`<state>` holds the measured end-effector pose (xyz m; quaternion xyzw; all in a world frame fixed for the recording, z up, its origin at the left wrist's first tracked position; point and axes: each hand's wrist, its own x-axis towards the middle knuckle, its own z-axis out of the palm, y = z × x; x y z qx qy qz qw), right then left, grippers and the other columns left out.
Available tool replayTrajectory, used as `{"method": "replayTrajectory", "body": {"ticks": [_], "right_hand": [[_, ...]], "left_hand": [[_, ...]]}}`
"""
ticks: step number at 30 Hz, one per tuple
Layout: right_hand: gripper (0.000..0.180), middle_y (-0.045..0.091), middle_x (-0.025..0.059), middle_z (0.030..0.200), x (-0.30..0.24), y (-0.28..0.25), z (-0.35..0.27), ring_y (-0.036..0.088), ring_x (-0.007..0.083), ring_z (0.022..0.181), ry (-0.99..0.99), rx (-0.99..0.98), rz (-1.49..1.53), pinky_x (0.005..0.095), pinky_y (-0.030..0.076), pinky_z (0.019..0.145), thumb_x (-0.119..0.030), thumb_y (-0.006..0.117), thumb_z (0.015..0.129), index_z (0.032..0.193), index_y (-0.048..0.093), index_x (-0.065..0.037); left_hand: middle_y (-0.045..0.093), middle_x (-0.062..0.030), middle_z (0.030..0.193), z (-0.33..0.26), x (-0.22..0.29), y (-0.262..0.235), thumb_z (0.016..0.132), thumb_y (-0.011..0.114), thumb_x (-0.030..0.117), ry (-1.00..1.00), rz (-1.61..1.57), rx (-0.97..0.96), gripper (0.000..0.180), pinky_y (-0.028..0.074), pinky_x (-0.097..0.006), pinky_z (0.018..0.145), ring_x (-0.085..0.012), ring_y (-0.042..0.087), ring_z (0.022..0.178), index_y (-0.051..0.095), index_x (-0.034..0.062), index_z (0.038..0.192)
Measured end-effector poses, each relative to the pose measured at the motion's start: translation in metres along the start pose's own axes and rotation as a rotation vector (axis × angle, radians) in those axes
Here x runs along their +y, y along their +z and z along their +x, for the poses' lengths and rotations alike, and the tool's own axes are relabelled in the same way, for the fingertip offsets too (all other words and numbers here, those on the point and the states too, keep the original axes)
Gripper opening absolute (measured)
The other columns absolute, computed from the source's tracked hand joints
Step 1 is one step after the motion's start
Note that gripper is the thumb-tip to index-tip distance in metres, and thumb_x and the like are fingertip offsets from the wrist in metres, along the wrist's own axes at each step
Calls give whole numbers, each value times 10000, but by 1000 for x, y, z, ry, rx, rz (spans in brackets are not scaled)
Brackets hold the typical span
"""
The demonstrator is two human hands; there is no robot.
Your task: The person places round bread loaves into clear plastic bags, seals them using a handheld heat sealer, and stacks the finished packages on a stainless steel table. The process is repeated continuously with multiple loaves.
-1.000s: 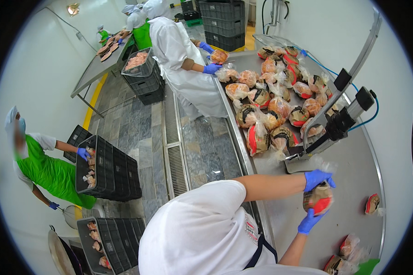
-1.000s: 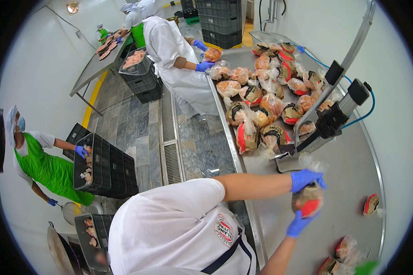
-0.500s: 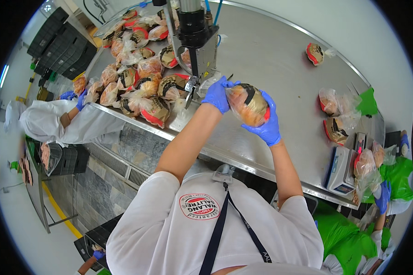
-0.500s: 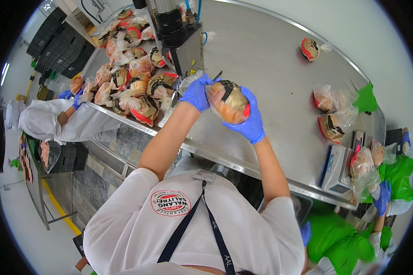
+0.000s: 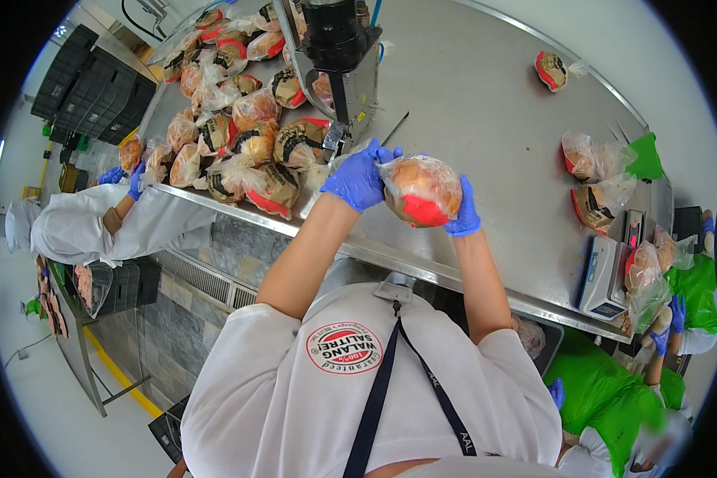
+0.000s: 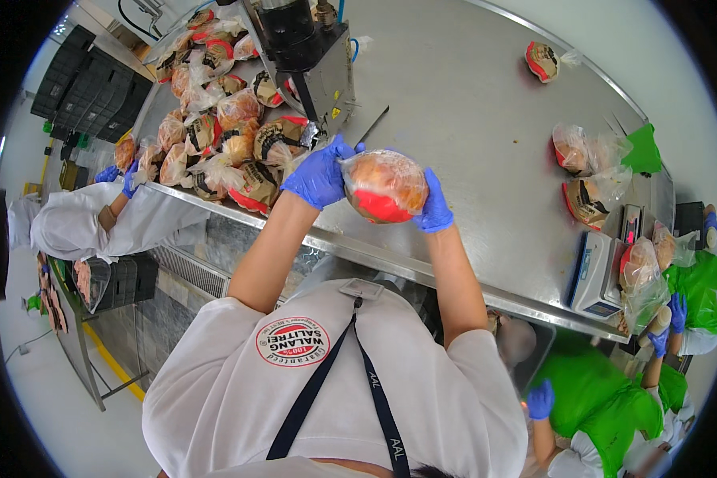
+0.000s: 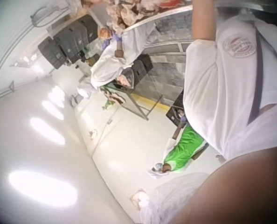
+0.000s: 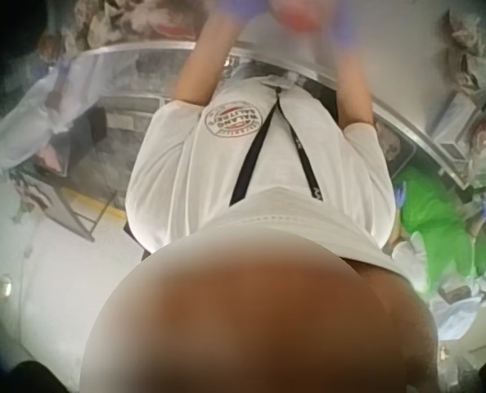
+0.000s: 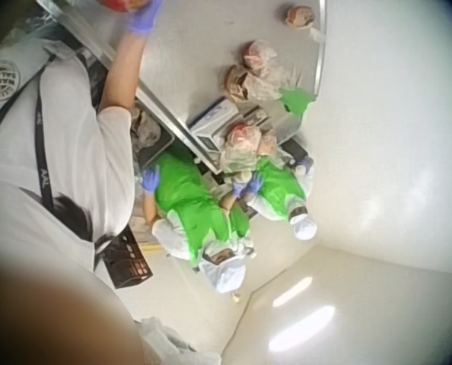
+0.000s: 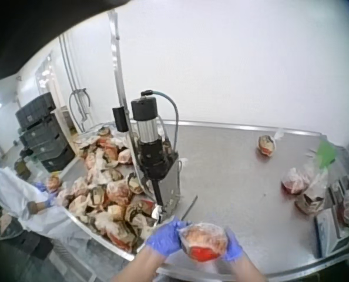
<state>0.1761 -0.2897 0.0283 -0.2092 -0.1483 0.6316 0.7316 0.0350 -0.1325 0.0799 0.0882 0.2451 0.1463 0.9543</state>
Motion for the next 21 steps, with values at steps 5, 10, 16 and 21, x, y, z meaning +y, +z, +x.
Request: {"method": "replayTrajectory", "body": {"ticks": [5, 10, 16, 21], "right_hand": [[766, 406, 133, 1316, 42, 0, 20, 383, 227, 1228, 63, 67, -75, 376, 324, 1015, -558, 463, 821, 1355, 263, -47], [777, 395, 129, 1325, 48, 36, 18, 387, 226, 1224, -91, -104, -514, 372, 332, 1010, -503, 514, 809, 1368, 227, -47], [468, 564, 135, 1127, 93, 19, 55, 564, 264, 1005, -199, 189, 338, 386, 463, 885, -367, 445, 867, 1199, 466, -38], [422, 601, 148, 1035, 114, 22, 85, 607, 251, 890, -300, 371, 319, 381, 506, 809, -336, 375, 884, 1130, 507, -20]], "left_hand": [[580, -80, 1007, 4, 9, -108, 842, 494, 214, -67, -109, -305, 196, 439, -400, 868, -236, 550, 920, 545, 77, 972], [592, -76, 955, -9, 33, -100, 875, 503, 256, 37, 345, -50, 170, 455, -404, 848, -225, 563, 905, 536, 95, 919], [573, -11, 831, -4, 53, -44, 884, 517, 255, 250, 524, 139, 161, 449, -266, 669, -124, 545, 767, 555, 106, 838], [532, 41, 741, -5, 70, -41, 878, 533, 217, 368, 927, 177, 128, 408, -206, 551, -56, 467, 604, 574, 97, 864]]}}
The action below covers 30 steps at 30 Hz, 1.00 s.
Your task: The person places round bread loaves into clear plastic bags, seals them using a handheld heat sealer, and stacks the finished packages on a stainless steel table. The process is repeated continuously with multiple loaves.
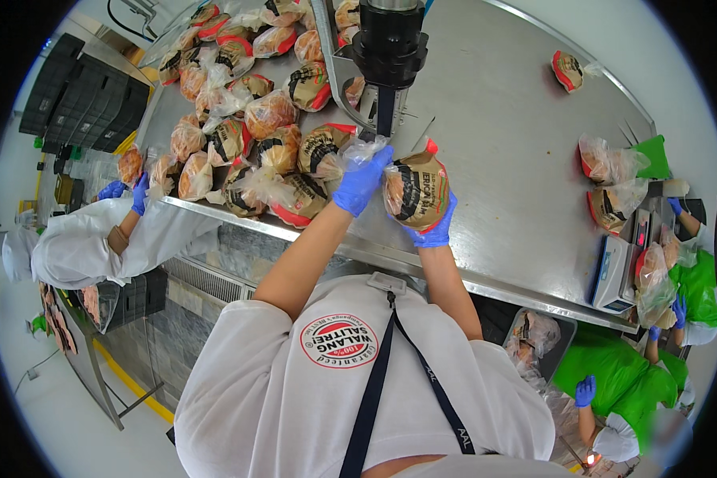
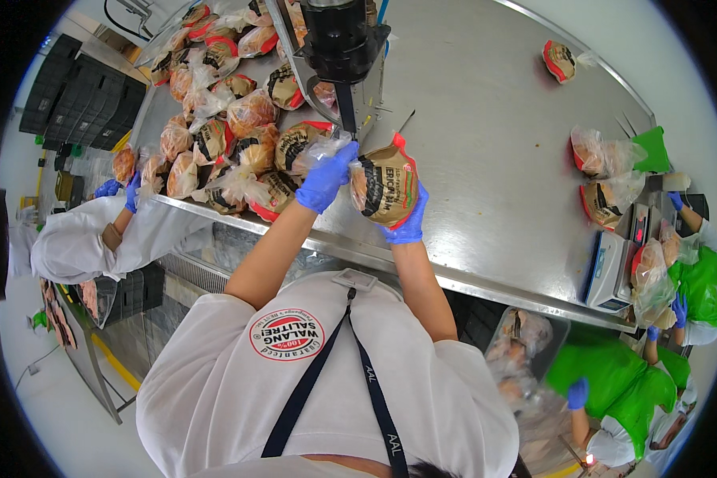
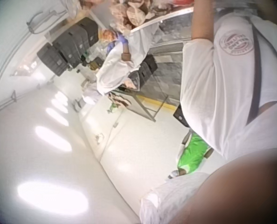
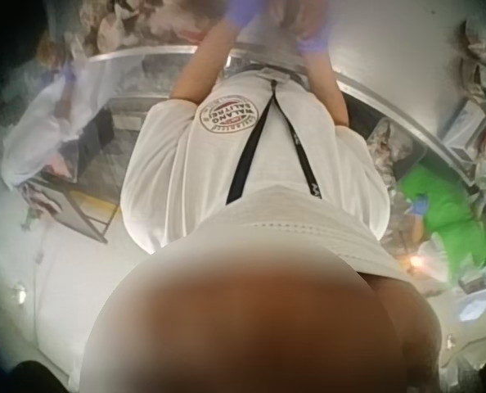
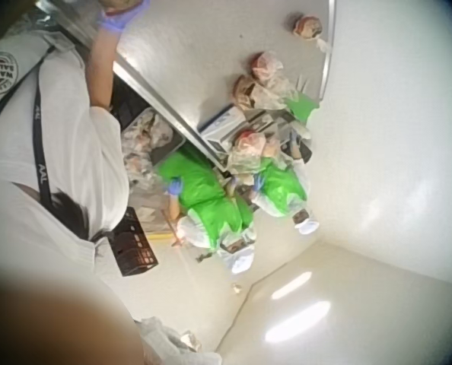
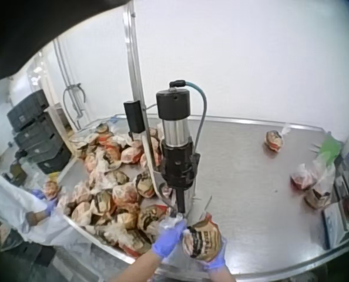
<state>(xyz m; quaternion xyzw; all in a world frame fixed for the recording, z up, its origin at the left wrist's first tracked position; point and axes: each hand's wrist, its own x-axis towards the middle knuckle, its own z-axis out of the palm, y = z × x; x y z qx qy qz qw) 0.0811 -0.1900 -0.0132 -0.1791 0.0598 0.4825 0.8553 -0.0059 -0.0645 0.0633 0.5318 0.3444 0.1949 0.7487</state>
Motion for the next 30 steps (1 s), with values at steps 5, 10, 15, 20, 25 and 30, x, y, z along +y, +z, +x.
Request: {"method": "replayTrajectory", "body": {"ticks": [5, 10, 15, 20, 25, 30], "right_hand": [[460, 567, 124, 1137, -25, -2, -7, 567, 261, 999, -22, -165, -32, 392, 460, 879, -353, 395, 864, 1212, 478, -64], [440, 577, 121, 1111, -33, 9, -20, 579, 253, 973, -32, -95, -95, 393, 482, 847, -346, 390, 870, 1186, 491, -56], [380, 590, 122, 1053, -11, 28, -14, 582, 232, 953, -68, -38, -112, 377, 500, 817, -297, 364, 897, 1131, 505, -33], [380, 582, 130, 1089, -18, 17, 1, 598, 238, 923, 82, -94, -179, 366, 507, 811, -297, 396, 892, 1134, 506, -26], [419, 598, 119, 1079, -19, 13, -1, 597, 234, 947, 214, -34, -148, 352, 488, 847, -342, 409, 901, 1189, 491, -49], [527, 392, 165, 1322, -19, 39, 2, 432, 271, 1181, 121, -384, -85, 417, 364, 984, -412, 398, 901, 1293, 384, -60]], "left_hand": [[581, -12, 824, -2, -5, -26, 882, 537, 153, -406, -750, -286, 110, 470, -197, 646, -109, 563, 712, 564, 68, 946], [583, -47, 889, -7, 2, -27, 861, 568, 139, -251, -627, -313, 180, 485, -222, 712, -132, 584, 812, 547, 38, 1008], [577, -32, 861, 8, 13, -21, 825, 616, 136, 136, -154, -228, 205, 474, -242, 743, -118, 575, 804, 563, 30, 992], [576, -35, 876, 18, -24, -31, 865, 552, 107, -237, -624, -241, 174, 497, -196, 693, -96, 573, 766, 555, 8, 1008], [581, -50, 883, 8, -29, -29, 896, 485, 81, -425, -885, -245, 193, 516, -164, 633, -95, 587, 721, 521, -12, 1062], [600, -22, 796, 18, -44, -41, 901, 477, 128, -359, -742, -226, 219, 511, -197, 567, -85, 588, 680, 522, 26, 1089]]}}
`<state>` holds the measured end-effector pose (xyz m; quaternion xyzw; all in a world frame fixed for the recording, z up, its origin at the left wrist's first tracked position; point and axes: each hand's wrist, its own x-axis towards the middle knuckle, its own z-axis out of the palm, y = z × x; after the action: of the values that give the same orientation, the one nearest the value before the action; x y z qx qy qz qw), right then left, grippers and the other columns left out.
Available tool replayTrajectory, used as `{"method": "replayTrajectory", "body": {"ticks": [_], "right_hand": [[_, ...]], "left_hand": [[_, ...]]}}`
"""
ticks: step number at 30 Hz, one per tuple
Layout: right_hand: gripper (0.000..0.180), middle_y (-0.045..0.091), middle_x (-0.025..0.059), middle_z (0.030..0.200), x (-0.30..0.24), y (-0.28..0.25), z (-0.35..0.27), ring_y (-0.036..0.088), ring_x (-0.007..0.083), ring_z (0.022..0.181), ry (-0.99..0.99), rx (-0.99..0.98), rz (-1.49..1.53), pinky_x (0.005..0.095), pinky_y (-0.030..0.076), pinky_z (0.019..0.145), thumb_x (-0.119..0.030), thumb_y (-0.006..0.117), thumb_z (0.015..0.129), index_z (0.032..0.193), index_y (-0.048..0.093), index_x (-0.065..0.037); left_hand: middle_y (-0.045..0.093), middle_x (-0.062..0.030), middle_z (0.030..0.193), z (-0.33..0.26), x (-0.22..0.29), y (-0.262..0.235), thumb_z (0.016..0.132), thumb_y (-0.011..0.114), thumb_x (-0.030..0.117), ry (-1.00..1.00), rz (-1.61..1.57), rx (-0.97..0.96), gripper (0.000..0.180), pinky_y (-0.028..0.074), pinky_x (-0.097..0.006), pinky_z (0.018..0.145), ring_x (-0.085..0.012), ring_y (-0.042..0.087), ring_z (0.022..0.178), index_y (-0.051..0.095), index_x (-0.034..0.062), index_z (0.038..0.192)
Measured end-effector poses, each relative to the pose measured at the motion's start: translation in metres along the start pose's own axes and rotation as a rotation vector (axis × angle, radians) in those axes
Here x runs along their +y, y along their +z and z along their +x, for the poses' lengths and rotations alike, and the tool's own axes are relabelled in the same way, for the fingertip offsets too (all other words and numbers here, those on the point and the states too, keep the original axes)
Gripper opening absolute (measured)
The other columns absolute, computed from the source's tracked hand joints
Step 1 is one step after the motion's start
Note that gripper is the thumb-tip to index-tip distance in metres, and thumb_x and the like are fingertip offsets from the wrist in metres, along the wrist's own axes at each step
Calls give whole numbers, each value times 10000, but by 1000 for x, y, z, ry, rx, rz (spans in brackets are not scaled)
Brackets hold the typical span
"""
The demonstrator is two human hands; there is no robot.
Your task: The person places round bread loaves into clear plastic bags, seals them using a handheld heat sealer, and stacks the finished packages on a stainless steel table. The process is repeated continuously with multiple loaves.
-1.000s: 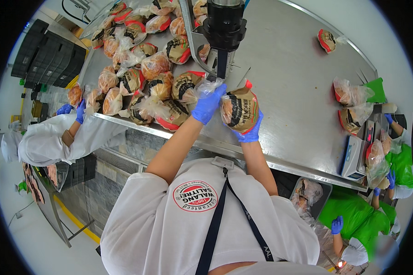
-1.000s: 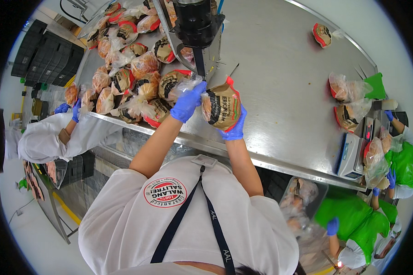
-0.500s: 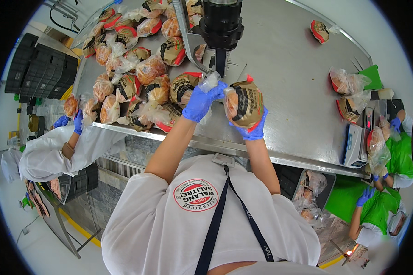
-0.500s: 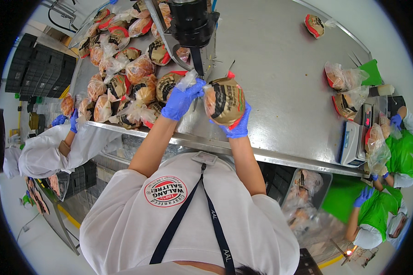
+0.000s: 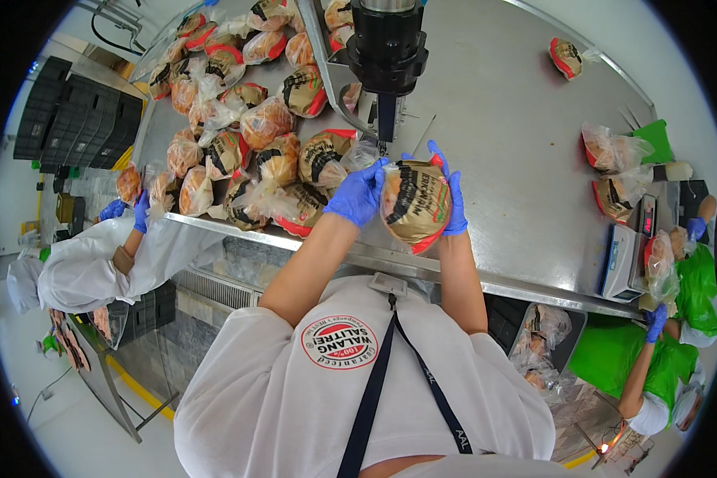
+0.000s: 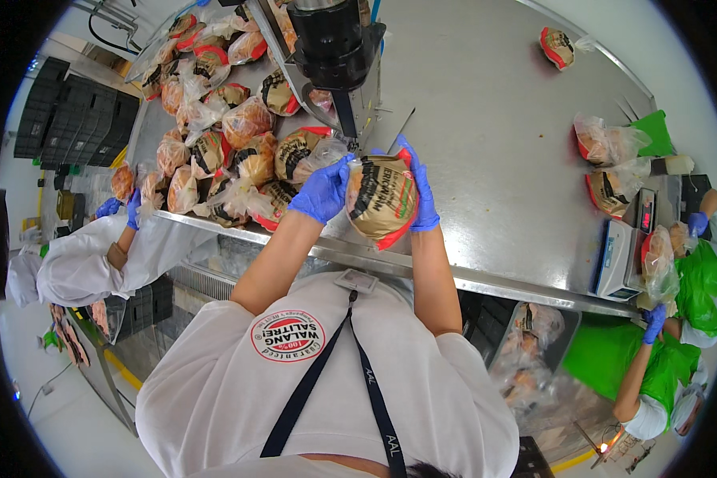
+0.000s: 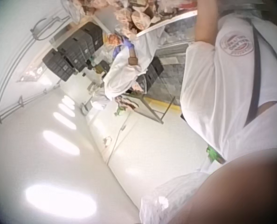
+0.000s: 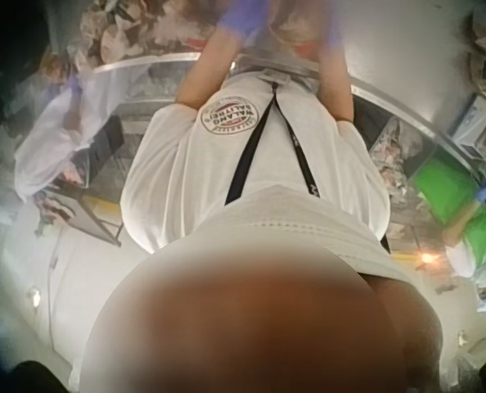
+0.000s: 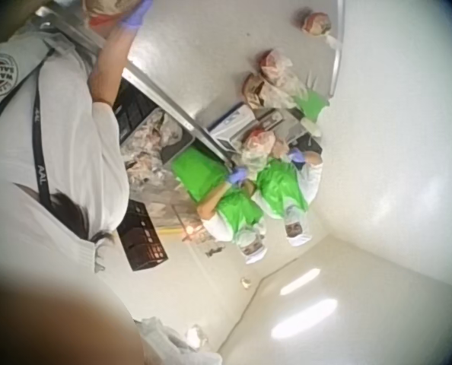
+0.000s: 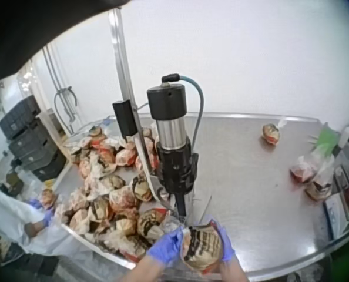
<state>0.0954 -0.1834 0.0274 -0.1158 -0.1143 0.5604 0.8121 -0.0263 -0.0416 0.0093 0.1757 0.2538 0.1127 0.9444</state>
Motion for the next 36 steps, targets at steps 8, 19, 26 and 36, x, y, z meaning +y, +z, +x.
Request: {"method": "replayTrajectory", "body": {"ticks": [8, 19, 26, 36], "right_hand": [[335, 460, 138, 1236, 40, -85, -2, 504, 249, 1069, 90, 232, 482, 401, 400, 949, -227, 472, 860, 1132, 493, -33], [460, 372, 87, 1304, 26, -67, 42, 362, 246, 1205, 207, 205, 1569, 411, 327, 1000, -366, 345, 883, 1258, 372, -100], [465, 383, 140, 1313, 31, -88, 22, 392, 276, 1190, 149, 451, 368, 441, 380, 962, -361, 357, 896, 1252, 399, -65], [370, 499, 163, 1158, 11, -112, 47, 508, 275, 1031, 121, 369, 165, 403, 457, 866, -275, 397, 898, 1138, 475, -4]], "left_hand": [[581, -15, 784, 3, 13, 34, 814, 601, 52, 358, 407, 179, 168, 463, -212, 572, -94, 542, 630, 565, 13, 973], [618, -12, 819, 61, 17, -15, 784, 620, 54, 602, 648, 281, 152, 444, -218, 638, -78, 552, 706, 593, 10, 927], [640, -90, 763, 76, 18, -47, 739, 669, 136, 636, 1164, 478, 171, 468, -284, 653, -162, 594, 677, 640, 25, 865], [625, -41, 719, 71, 27, -42, 739, 676, 148, 533, 970, 308, 178, 457, -255, 595, -108, 566, 620, 628, 24, 857]]}}
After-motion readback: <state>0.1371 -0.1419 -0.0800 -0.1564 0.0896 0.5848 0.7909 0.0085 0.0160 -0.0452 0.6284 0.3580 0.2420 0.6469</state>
